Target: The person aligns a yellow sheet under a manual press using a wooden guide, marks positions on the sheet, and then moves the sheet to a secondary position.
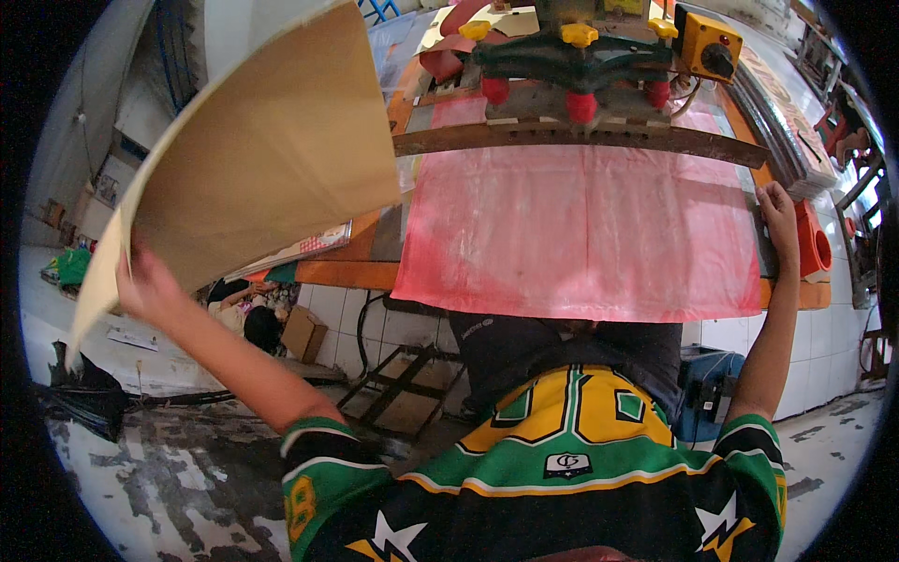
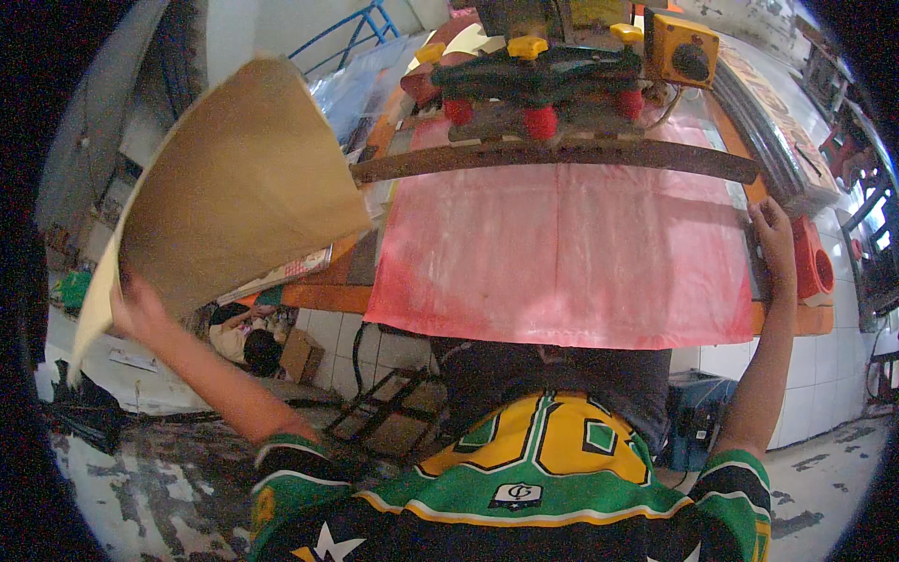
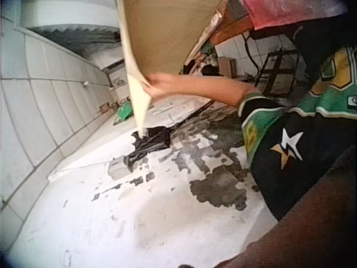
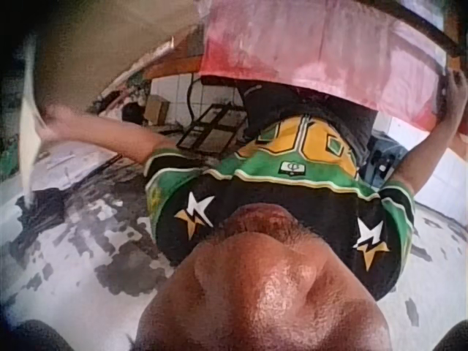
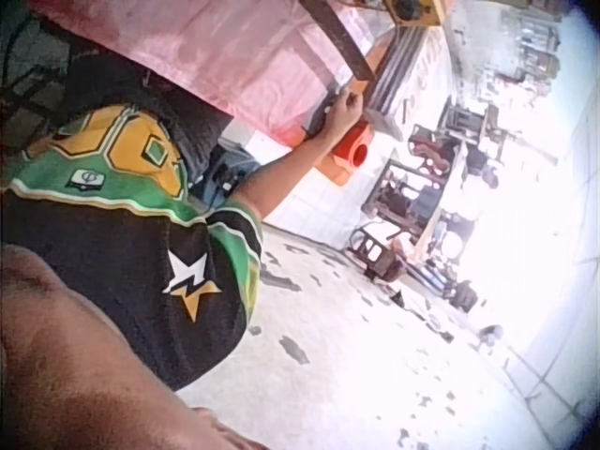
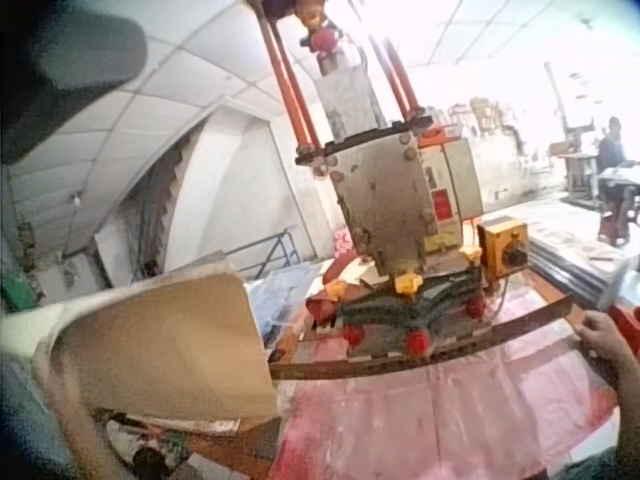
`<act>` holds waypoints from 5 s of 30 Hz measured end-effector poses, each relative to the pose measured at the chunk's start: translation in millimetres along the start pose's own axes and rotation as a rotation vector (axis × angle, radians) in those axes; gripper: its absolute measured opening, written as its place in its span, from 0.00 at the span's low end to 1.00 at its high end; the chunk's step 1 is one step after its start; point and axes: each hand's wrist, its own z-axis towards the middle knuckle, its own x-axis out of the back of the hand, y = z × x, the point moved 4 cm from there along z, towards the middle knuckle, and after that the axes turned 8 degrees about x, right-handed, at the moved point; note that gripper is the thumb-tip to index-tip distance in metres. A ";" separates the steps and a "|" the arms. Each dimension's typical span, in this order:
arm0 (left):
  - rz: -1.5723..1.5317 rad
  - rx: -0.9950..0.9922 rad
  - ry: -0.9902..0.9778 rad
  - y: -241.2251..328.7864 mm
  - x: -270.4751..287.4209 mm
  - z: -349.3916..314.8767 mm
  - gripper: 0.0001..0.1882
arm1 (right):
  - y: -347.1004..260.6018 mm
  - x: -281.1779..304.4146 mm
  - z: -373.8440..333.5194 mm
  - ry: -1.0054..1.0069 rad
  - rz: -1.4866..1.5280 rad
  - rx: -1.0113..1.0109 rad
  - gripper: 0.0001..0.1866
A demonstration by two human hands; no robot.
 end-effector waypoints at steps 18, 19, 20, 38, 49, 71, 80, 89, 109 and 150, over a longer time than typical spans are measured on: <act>-0.088 0.007 0.401 -136.9 -93.9 -30.2 0.29 | -10.5 -4.5 -4.5 0.078 -0.040 0.026 0.14; -0.090 0.117 0.444 -165.1 -87.0 -50.0 0.27 | -16.2 -5.3 -4.5 0.044 -0.017 0.005 0.14; -0.099 0.234 0.480 -196.5 -83.2 -71.2 0.25 | -18.8 -3.7 -5.7 0.012 -0.001 -0.019 0.14; 0.668 0.649 -0.678 -187.8 -137.4 -239.3 0.21 | -18.4 2.8 -10.3 0.013 -0.116 -0.069 0.16; 1.030 -0.042 -1.124 -120.9 -141.8 -359.4 0.32 | -85.0 -10.2 -61.0 -0.042 -0.076 -0.054 0.12; 0.763 0.319 -0.650 -187.0 -194.1 -283.9 0.19 | -124.1 14.0 -90.6 -0.040 -0.075 -0.034 0.11; 1.030 0.169 -0.951 -275.5 -237.9 -255.6 0.20 | -66.6 -31.3 -2.0 -0.017 -0.291 -0.065 0.18; 1.035 0.383 -0.929 -260.7 -235.1 -260.3 0.20 | -90.3 -27.6 -3.9 -0.036 -0.304 -0.053 0.20; 0.893 -0.415 -1.241 -187.6 -280.9 -311.0 0.22 | -155.0 -50.5 -39.8 -0.112 -0.420 0.311 0.10; 0.682 -0.370 -1.197 -209.7 -334.7 -379.9 0.18 | -188.5 -172.6 -37.1 -0.502 -0.749 0.593 0.37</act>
